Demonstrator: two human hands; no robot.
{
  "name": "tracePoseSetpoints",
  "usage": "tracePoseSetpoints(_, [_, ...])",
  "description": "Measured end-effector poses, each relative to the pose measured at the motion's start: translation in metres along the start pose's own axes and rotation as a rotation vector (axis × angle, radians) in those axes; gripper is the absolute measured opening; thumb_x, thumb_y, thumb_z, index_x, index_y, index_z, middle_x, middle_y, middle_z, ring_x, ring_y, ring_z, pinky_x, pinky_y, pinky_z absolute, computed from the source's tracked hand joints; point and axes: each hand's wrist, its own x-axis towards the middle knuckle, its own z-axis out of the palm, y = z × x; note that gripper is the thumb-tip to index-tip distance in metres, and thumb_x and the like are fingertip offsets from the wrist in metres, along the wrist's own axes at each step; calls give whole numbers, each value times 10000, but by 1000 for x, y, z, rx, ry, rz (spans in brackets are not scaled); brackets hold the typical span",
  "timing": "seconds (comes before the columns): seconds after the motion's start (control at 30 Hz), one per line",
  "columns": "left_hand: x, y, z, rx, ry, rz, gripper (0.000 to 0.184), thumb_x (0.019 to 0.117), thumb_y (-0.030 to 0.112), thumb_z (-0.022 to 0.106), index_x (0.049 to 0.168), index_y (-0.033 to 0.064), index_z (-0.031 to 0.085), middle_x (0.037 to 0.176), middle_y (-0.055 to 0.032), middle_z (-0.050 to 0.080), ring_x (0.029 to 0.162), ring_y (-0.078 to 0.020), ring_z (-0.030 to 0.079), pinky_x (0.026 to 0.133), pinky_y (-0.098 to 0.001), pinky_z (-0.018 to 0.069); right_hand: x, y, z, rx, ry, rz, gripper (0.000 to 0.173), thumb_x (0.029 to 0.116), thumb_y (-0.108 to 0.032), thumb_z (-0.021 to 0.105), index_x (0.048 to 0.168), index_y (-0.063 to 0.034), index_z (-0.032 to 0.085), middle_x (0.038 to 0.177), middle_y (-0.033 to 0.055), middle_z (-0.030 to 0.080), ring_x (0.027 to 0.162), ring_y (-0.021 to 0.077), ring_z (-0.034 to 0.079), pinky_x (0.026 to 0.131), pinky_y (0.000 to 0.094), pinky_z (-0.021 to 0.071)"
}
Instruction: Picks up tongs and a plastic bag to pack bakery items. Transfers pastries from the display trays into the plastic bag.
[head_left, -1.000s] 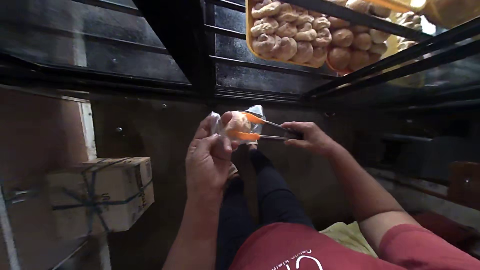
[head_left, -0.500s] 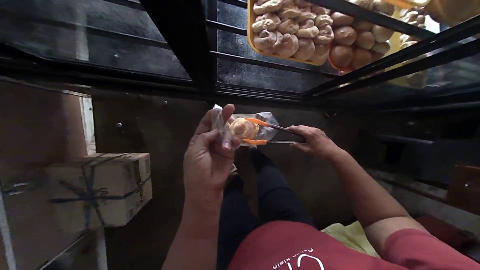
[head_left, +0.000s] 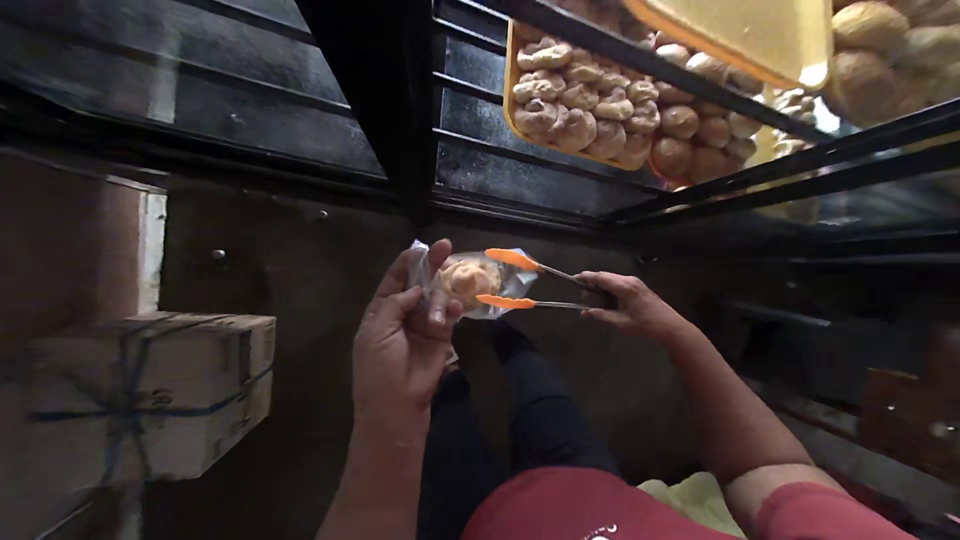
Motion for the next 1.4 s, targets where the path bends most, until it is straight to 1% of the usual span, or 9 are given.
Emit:
tracePoseSetpoints(0.1, [4,-4,-2,40,49,17,446,1057,23,195,1252,100,588,1177,-57,726,652,-54,666,566,-173,551,-1,3,-32,60,136,33,462,916,-135,704,1361,-52,609,982,77,702,780,106,645,717,299,569])
tracePoseSetpoints(0.33, [17,-19,-32,72,95,91,457,1030,-20,223,1253,74,611,1150,-76,740,682,-96,694,628,-227,592,87,46,-109,-110,580,330,520,977,-217,664,1411,34,525,1164,255,663,941,318,681,856,503,566])
tracePoseSetpoints(0.47, [24,-28,-49,75,130,127,441,1009,-28,264,1277,57,603,1105,-73,741,665,-91,680,640,-235,596,150,63,-147,-262,679,385,491,980,-240,647,1366,48,556,1174,272,657,1056,369,651,967,543,501])
tracePoseSetpoints(0.63, [30,-36,-58,62,192,136,423,986,-36,279,1260,45,590,1055,-63,749,627,-82,667,624,-231,592,194,31,-163,-535,573,584,535,1046,-291,532,1464,39,487,1472,299,507,1405,431,463,1158,590,341])
tracePoseSetpoints(0.83, [37,-44,-67,22,229,136,428,975,-42,282,1246,38,603,953,-52,750,629,-100,679,632,-253,606,215,-53,-140,-638,405,690,481,1128,-228,362,1470,102,437,1501,325,466,1436,418,430,1195,532,281])
tracePoseSetpoints(1.0, [37,-40,-65,31,237,123,425,977,-43,286,1247,32,605,953,-47,743,635,-95,674,631,-249,603,225,-55,-144,-808,345,831,465,1100,-197,424,1482,68,444,1550,300,421,1483,407,368,1213,539,246])
tracePoseSetpoints(1.27, [35,-19,-49,92,197,91,422,1011,-26,249,1240,43,597,1023,-68,738,643,-88,666,617,-232,587,154,63,-150,-468,726,393,424,1015,-301,588,1354,-50,637,1310,245,651,1244,389,610,1079,596,425])
tracePoseSetpoints(1.33, [34,-12,-43,109,193,80,430,1023,-19,226,1248,60,584,1082,-62,729,644,-76,657,595,-219,572,121,64,-132,-307,738,266,425,994,-212,633,1351,18,621,1262,272,660,1147,345,660,1033,501,489])
tracePoseSetpoints(1.4, [31,-3,-40,128,144,72,446,1033,-10,211,1276,71,576,1179,-68,712,668,-75,652,596,-214,558,86,62,-109,-166,699,144,413,991,-182,648,1337,40,605,1176,221,681,980,195,689,902,354,573])
